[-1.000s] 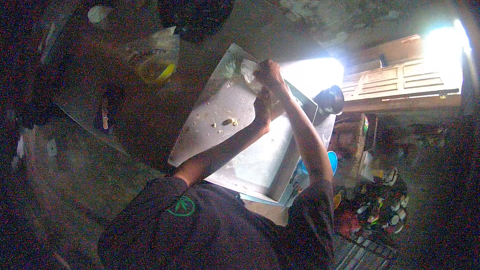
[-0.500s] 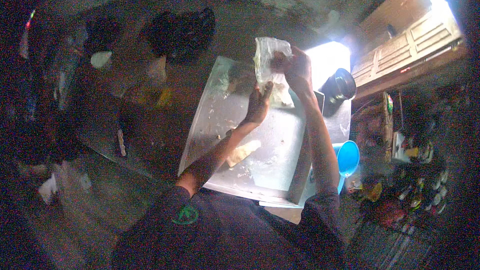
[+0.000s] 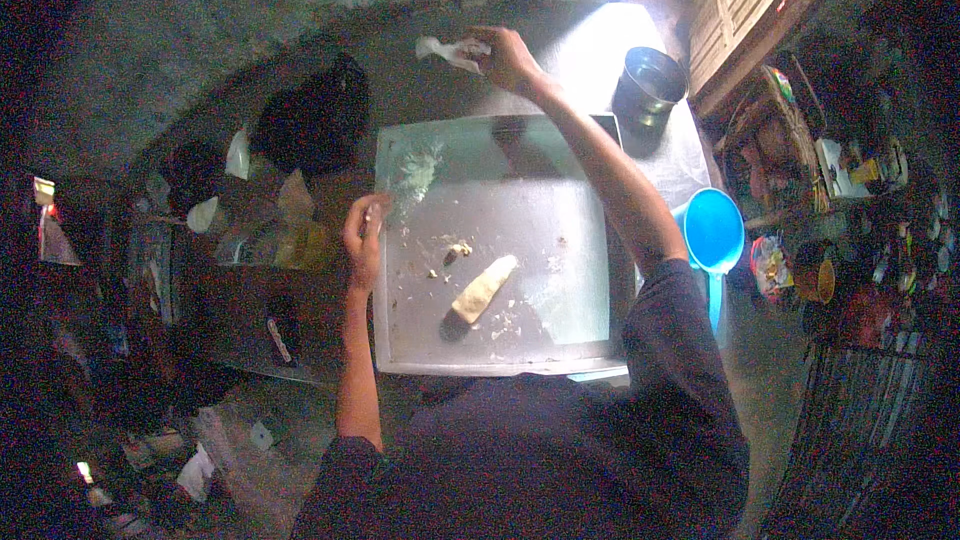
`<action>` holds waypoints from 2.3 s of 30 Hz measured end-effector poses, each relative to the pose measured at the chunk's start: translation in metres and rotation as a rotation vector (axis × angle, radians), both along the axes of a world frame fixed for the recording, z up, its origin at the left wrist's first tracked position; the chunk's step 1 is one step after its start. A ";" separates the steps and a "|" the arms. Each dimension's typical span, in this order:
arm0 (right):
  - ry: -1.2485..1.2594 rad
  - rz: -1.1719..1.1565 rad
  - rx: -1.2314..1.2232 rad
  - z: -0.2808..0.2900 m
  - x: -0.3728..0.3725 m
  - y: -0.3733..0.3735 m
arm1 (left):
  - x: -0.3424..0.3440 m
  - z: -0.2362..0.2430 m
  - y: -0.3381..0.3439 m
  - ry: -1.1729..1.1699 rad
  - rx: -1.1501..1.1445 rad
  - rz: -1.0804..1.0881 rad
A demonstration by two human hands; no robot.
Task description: The person rubs flour onto a metal tray and then shapes a piece of dough by hand.
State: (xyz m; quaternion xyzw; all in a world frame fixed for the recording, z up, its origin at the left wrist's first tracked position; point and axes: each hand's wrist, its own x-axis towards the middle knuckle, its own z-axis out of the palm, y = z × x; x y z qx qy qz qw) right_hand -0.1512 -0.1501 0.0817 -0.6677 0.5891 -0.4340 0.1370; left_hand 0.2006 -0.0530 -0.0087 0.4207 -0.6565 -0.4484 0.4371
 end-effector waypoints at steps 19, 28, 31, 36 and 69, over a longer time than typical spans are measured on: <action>-0.358 -0.465 0.014 -0.060 -0.021 0.207 | -0.032 -0.049 0.068 -0.552 -0.273 -0.273; 0.639 -0.631 0.079 -0.177 0.033 0.215 | -0.036 -0.039 0.074 -0.576 -0.242 -0.218; 0.480 -0.422 0.528 -0.162 0.030 0.176 | -0.036 -0.044 0.066 -0.574 -0.260 -0.245; 0.558 -0.376 0.386 -0.162 0.035 0.222 | -0.031 -0.048 0.062 -0.614 -0.296 -0.222; 0.635 -0.414 0.423 -0.146 0.042 0.234 | -0.053 -0.048 0.069 -0.493 -0.109 -0.243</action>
